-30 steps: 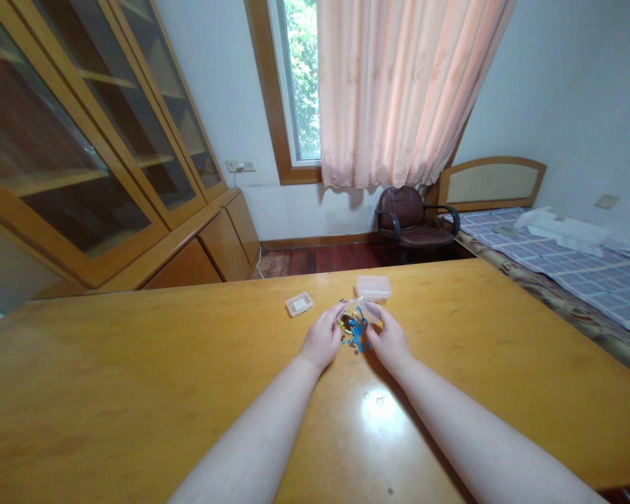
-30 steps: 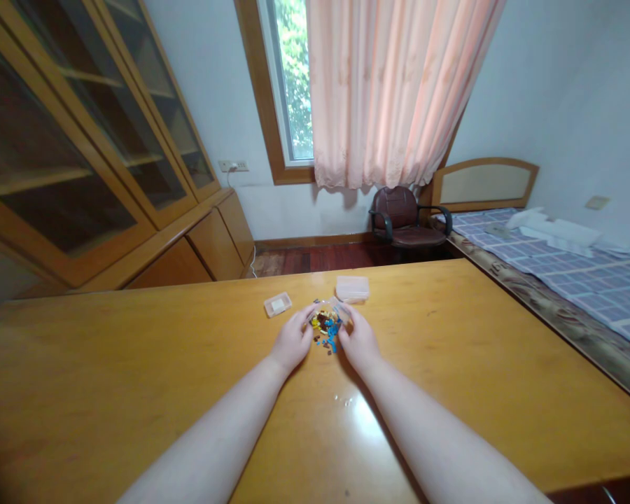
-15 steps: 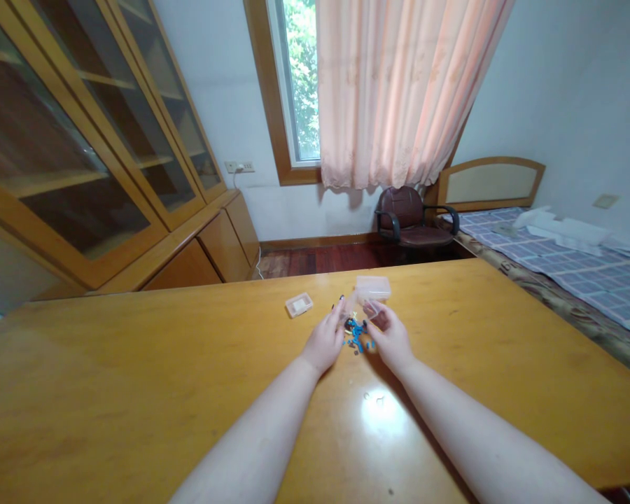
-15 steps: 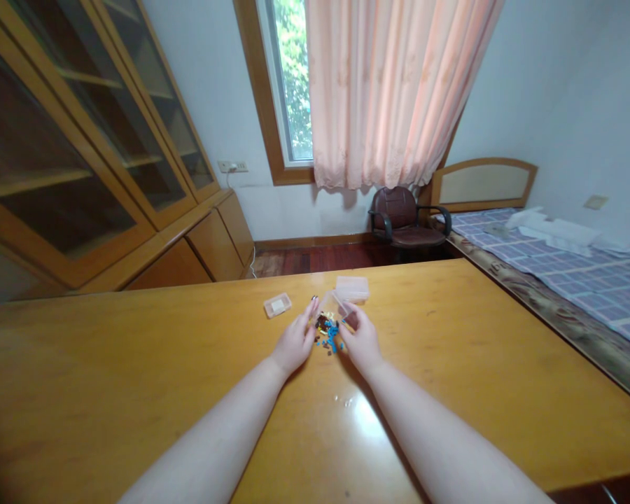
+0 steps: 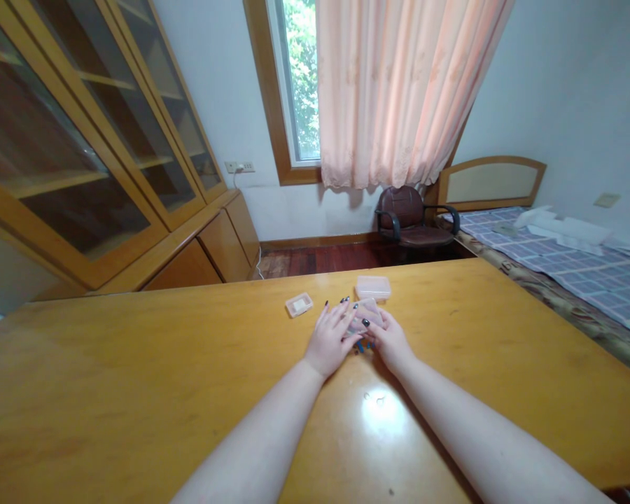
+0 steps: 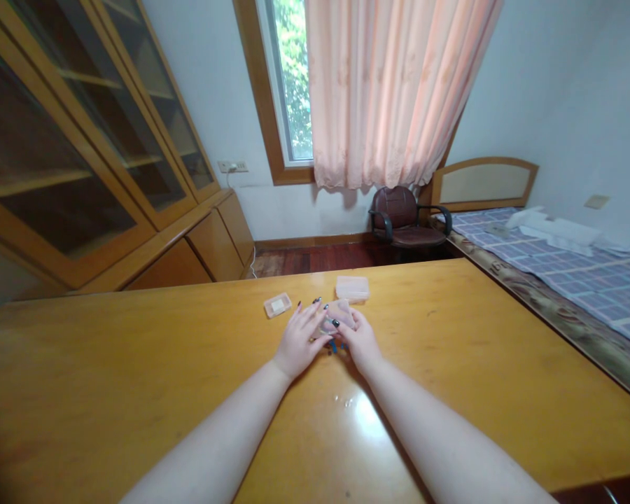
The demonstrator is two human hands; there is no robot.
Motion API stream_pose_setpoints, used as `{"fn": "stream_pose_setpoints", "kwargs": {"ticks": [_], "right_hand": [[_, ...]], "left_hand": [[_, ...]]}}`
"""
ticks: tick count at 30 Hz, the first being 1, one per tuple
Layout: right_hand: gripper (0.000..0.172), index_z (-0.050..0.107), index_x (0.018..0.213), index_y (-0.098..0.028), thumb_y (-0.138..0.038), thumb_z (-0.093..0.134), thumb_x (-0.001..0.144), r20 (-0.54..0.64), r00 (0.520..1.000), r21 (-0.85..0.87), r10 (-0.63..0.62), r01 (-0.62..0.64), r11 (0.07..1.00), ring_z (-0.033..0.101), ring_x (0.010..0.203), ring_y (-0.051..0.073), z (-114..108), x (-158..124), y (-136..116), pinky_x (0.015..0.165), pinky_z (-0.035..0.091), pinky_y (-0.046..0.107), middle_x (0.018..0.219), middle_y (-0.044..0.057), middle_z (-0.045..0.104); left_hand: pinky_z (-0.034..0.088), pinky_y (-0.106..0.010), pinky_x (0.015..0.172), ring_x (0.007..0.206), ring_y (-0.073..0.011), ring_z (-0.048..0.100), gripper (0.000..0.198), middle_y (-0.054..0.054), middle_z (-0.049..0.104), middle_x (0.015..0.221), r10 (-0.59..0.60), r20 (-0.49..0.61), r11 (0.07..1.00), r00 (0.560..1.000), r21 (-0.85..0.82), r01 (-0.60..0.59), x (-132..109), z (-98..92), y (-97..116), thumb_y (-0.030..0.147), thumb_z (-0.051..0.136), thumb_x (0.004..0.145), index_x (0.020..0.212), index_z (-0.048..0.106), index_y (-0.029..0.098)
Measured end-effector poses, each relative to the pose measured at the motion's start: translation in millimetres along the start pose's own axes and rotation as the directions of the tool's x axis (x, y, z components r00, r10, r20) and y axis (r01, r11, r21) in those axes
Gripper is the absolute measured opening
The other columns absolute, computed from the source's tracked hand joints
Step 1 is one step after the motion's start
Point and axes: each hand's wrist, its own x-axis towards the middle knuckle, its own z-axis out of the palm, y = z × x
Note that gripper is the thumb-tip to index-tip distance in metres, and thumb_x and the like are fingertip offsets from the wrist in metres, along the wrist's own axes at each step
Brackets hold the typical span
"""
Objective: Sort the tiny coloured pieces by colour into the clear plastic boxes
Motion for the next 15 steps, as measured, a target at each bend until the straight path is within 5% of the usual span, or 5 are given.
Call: {"fn": "stream_pose_setpoints", "kwargs": {"ticks": [6, 15], "right_hand": [[0.063, 0.051, 0.114, -0.019, -0.051, 0.072, 0.064, 0.003, 1.000, -0.022, 0.012, -0.012, 1.000, 0.065, 0.093, 0.030, 0, -2, 0, 0.079, 0.054, 0.046, 0.116, 0.016, 0.062], [0.065, 0.051, 0.114, -0.020, -0.051, 0.074, 0.061, 0.007, 1.000, 0.010, 0.014, -0.014, 1.000, 0.065, 0.094, 0.031, -1, -1, 0, 0.081, 0.053, 0.047, 0.117, 0.016, 0.062]], "left_hand": [[0.029, -0.046, 0.109, 0.132, -0.0249, 0.034, 0.078, -0.012, 0.038, 0.142, -0.211, 0.089, 0.957, 0.973, -0.186, 0.225, -1, 3.7, -11, 0.036, 0.067, 0.072, 0.139, 0.030, 0.022], [0.029, -0.043, 0.110, 0.131, -0.0232, 0.035, 0.073, -0.010, 0.039, 0.141, -0.272, 0.111, 0.912, 0.956, -0.288, 0.293, 0, 3.9, -10, 0.032, 0.067, 0.073, 0.137, 0.032, 0.023]]}}
